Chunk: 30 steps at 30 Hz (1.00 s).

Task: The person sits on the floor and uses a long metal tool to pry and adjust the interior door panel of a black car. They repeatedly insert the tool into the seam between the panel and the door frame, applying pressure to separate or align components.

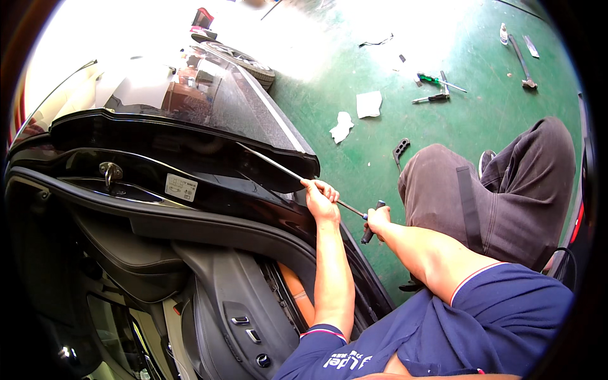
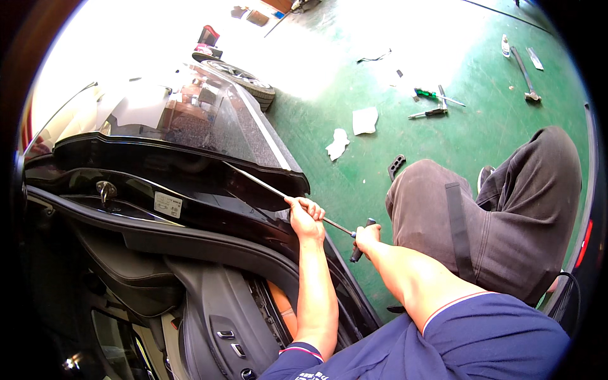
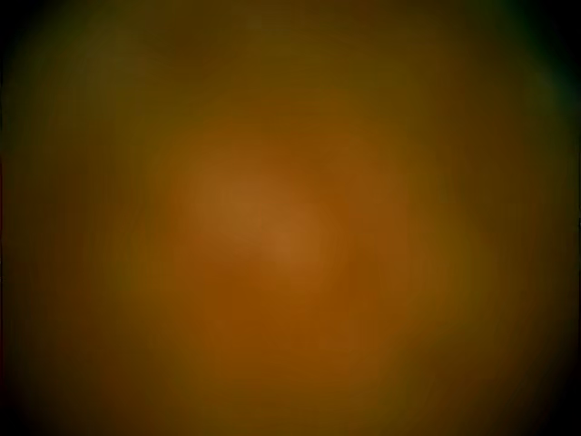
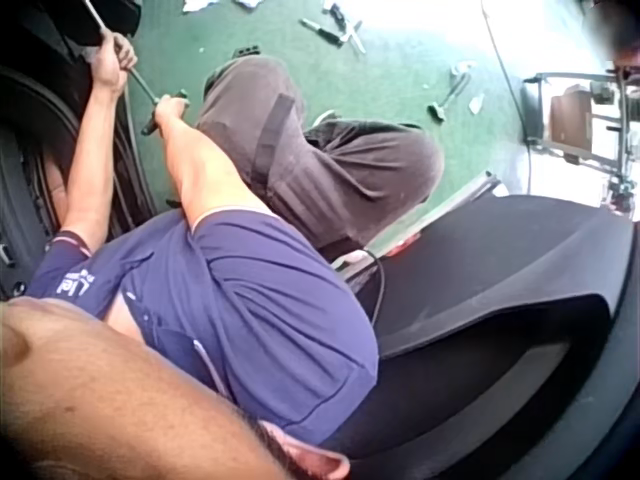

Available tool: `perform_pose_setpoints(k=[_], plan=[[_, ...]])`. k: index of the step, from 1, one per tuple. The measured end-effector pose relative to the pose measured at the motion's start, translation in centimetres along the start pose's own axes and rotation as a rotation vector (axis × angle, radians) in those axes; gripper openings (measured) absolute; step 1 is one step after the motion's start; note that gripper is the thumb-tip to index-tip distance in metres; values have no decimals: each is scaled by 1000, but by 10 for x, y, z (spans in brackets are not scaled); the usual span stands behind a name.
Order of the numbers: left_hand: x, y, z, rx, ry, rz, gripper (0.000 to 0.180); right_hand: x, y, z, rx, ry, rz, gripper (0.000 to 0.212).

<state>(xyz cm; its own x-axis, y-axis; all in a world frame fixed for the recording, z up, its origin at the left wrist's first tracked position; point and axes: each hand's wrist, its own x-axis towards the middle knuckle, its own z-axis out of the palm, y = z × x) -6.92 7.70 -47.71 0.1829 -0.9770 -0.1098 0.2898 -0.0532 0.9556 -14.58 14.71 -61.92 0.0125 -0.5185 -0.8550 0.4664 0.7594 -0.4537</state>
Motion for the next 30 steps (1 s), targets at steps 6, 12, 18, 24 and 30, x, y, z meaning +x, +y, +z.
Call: perform_pose_setpoints(k=[6,12,18,24,30], plan=[[0,0,-1,2,3,-8,59,4,3,0,24,-14,12,50],[2,-3,-4,6,-12,-1,59,1,0,-2,4,-16,12,49],[3,-4,-7,4,-32,-12,60,11,5,-1,10,-14,-10,53],[-3,-2,-1,-40,-39,3,59,-12,9,-1,-18,136,-50,46],[-9,2,3,-90,-59,24,58,-21,15,-1,20,223,-71,43]])
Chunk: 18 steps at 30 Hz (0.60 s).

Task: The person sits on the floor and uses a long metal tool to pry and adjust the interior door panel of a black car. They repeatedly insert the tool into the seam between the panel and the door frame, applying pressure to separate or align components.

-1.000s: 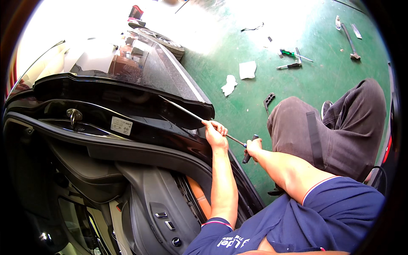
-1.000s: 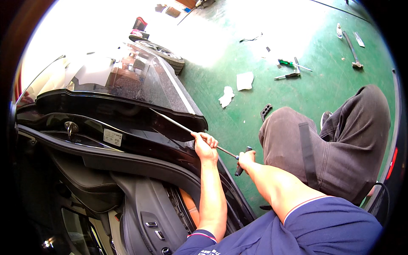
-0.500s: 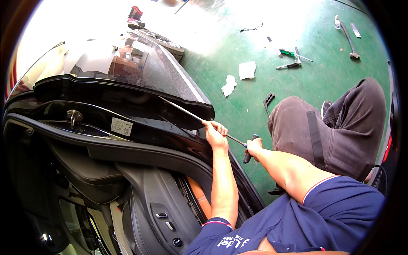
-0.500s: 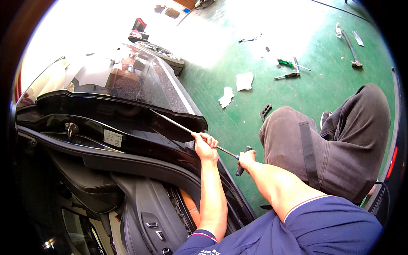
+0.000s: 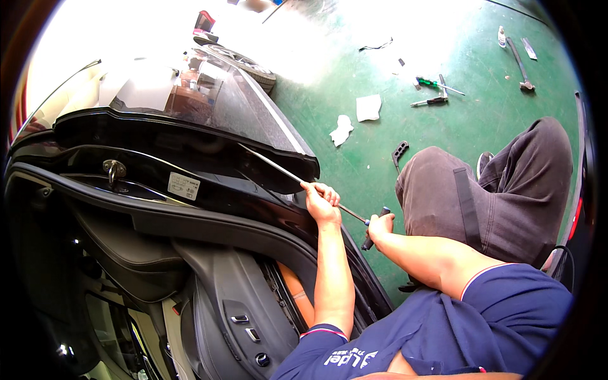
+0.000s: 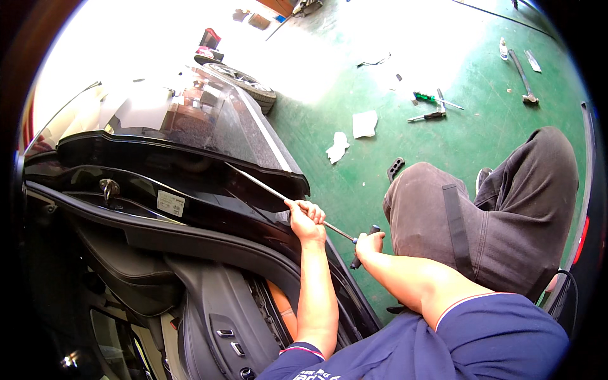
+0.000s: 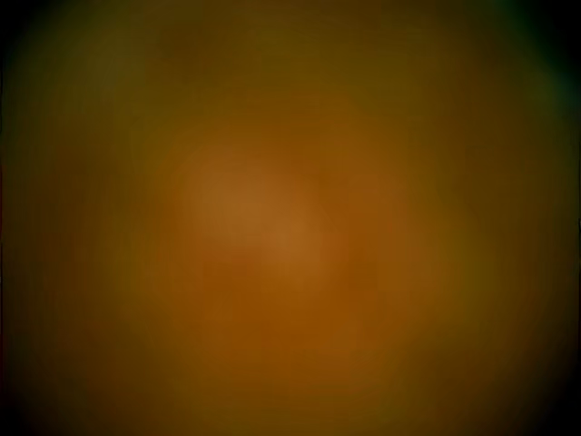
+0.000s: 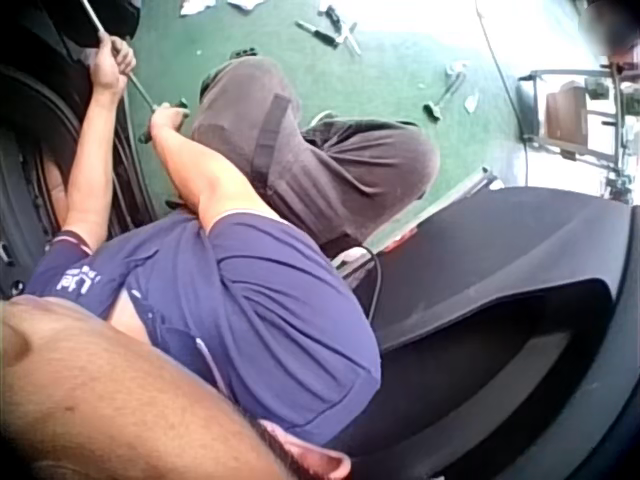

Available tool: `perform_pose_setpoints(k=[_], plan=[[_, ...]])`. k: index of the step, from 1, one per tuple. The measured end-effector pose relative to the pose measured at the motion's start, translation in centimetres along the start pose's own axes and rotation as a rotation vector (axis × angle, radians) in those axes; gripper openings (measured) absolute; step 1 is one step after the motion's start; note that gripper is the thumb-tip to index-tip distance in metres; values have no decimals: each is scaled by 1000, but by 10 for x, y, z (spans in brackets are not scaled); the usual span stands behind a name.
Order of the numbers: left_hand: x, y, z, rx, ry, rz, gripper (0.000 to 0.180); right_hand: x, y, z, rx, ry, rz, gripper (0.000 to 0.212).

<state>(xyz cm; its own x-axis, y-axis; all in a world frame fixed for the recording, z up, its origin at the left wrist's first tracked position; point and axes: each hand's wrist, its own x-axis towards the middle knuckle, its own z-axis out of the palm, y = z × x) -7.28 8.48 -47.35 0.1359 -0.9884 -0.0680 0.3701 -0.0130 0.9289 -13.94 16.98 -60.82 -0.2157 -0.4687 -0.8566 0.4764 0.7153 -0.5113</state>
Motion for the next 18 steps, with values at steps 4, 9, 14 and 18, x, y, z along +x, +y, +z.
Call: perform_pose_setpoints(k=[4,9,14,18], plan=[[-4,2,8,-3,55,11,59,-5,1,-3,11,-6,0,43],[-4,1,6,-35,43,14,58,-2,10,-3,-24,21,-15,43],[-5,3,9,-48,30,13,57,15,28,4,-86,56,-40,42],[-3,5,13,-70,11,14,57,17,27,4,-92,40,-46,43]])
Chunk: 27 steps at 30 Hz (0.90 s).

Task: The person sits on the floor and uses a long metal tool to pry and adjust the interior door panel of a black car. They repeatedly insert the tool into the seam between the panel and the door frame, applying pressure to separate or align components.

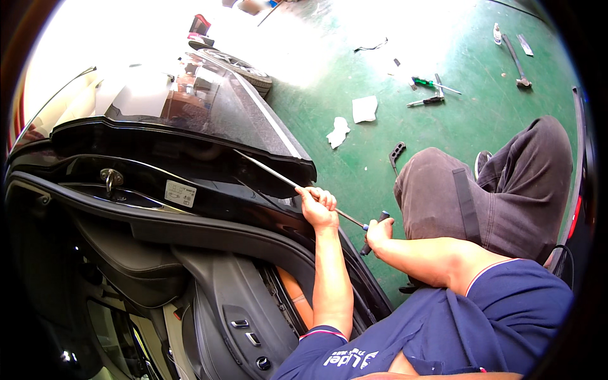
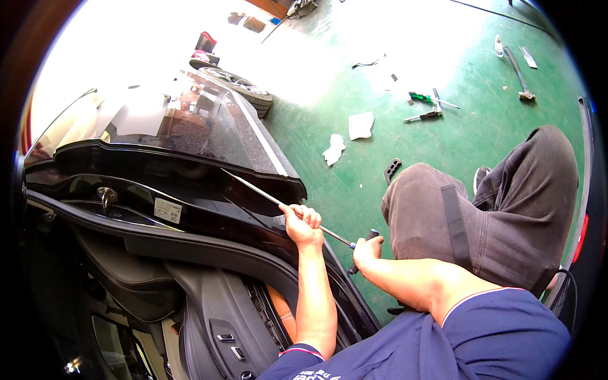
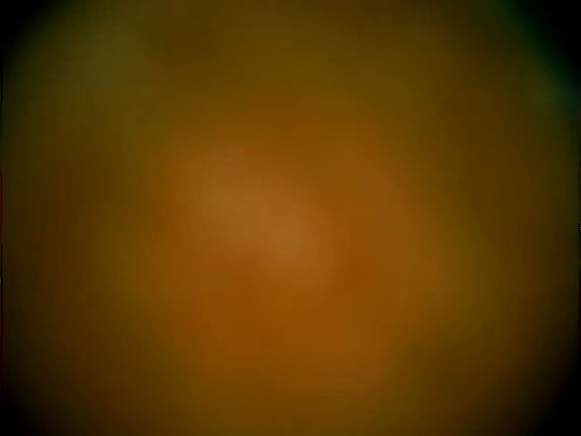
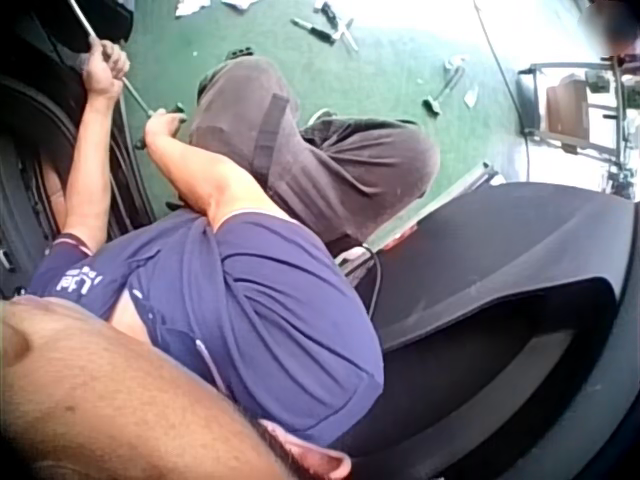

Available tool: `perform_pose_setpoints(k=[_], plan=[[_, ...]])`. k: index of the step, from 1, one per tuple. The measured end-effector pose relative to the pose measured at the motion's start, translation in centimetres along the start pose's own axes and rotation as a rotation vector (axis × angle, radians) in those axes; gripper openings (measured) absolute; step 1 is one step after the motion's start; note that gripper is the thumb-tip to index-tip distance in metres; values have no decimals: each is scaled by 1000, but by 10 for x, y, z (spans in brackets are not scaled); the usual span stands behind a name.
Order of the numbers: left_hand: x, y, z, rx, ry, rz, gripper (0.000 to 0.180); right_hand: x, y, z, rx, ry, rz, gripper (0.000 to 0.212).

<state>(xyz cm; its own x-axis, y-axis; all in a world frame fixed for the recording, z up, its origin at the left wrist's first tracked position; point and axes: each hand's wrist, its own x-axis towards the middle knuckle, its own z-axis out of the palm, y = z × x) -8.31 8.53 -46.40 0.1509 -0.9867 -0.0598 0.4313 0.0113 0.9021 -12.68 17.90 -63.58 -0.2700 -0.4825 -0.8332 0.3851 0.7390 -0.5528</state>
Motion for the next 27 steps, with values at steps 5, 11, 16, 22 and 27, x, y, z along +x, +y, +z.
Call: perform_pose_setpoints(k=[5,11,16,22,27], plan=[[1,1,-9,13,13,3,58,-24,-19,-11,44,-81,12,38],[0,2,0,18,9,-2,58,13,14,12,-34,28,-70,39],[1,1,-1,31,4,5,58,16,16,15,-23,38,-63,42],[5,-1,-10,24,11,-2,56,-6,-23,1,63,-75,18,42],[7,0,-9,71,20,-22,60,-1,-31,3,81,-112,49,42]])
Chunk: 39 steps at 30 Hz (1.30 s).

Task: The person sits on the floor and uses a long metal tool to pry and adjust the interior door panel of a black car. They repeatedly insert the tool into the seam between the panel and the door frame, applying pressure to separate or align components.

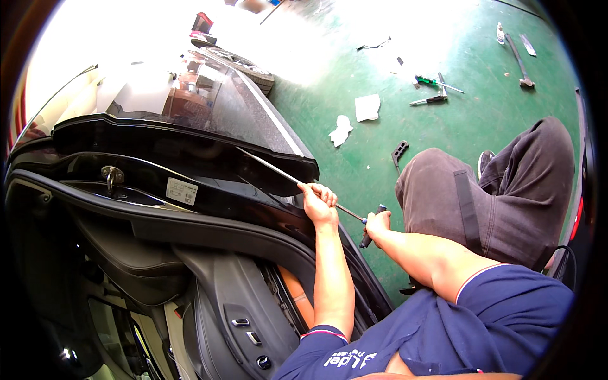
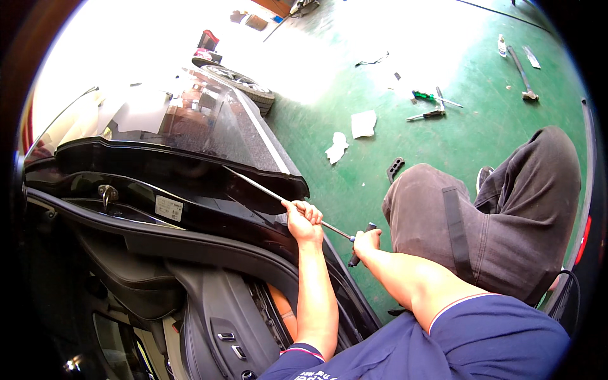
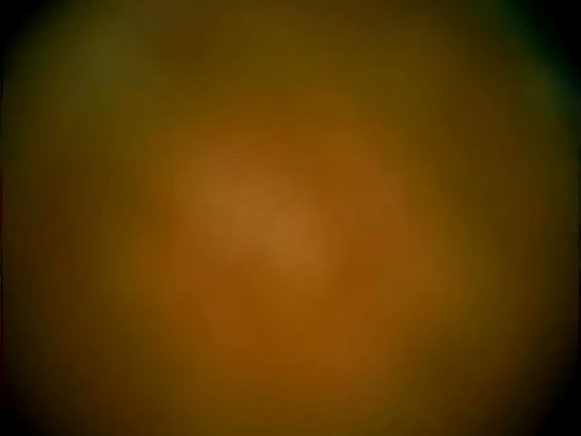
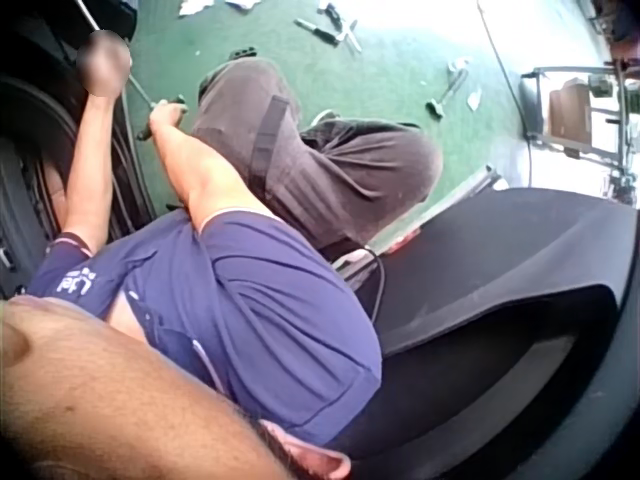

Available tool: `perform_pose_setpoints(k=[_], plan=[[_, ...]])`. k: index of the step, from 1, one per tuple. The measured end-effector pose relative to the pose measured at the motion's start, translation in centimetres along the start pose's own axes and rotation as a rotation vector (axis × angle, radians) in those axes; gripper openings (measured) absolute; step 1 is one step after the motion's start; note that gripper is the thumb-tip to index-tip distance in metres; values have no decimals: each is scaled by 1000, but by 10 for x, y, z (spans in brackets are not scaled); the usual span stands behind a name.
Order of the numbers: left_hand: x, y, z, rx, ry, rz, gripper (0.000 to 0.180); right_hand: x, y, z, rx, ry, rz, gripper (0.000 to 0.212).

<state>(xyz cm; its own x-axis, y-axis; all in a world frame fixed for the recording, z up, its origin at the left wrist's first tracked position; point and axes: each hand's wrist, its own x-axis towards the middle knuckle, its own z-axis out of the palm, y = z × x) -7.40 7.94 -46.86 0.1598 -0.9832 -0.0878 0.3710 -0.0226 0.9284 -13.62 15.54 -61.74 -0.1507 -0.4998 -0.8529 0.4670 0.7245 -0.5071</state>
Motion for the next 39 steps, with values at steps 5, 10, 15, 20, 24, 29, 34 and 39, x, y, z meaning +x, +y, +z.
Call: perform_pose_setpoints(k=[5,10,15,20,24,29,34,39], plan=[[-1,2,3,37,10,-2,61,2,5,2,-7,20,11,41],[-6,0,3,1,24,10,57,-1,20,0,-37,94,-32,41],[-8,1,2,-9,10,26,57,-24,5,-13,-15,42,-10,41],[-4,0,4,-3,3,20,58,-18,-5,-10,4,3,45,48],[-1,-1,3,34,38,17,59,-14,-12,-12,-32,-89,89,52],[-1,-3,-1,39,34,31,59,-16,-9,-10,6,-66,69,54],[-5,1,5,-1,19,13,59,-1,17,0,-42,71,-22,40],[-5,1,3,-1,28,8,59,0,18,2,-43,70,-26,38]])
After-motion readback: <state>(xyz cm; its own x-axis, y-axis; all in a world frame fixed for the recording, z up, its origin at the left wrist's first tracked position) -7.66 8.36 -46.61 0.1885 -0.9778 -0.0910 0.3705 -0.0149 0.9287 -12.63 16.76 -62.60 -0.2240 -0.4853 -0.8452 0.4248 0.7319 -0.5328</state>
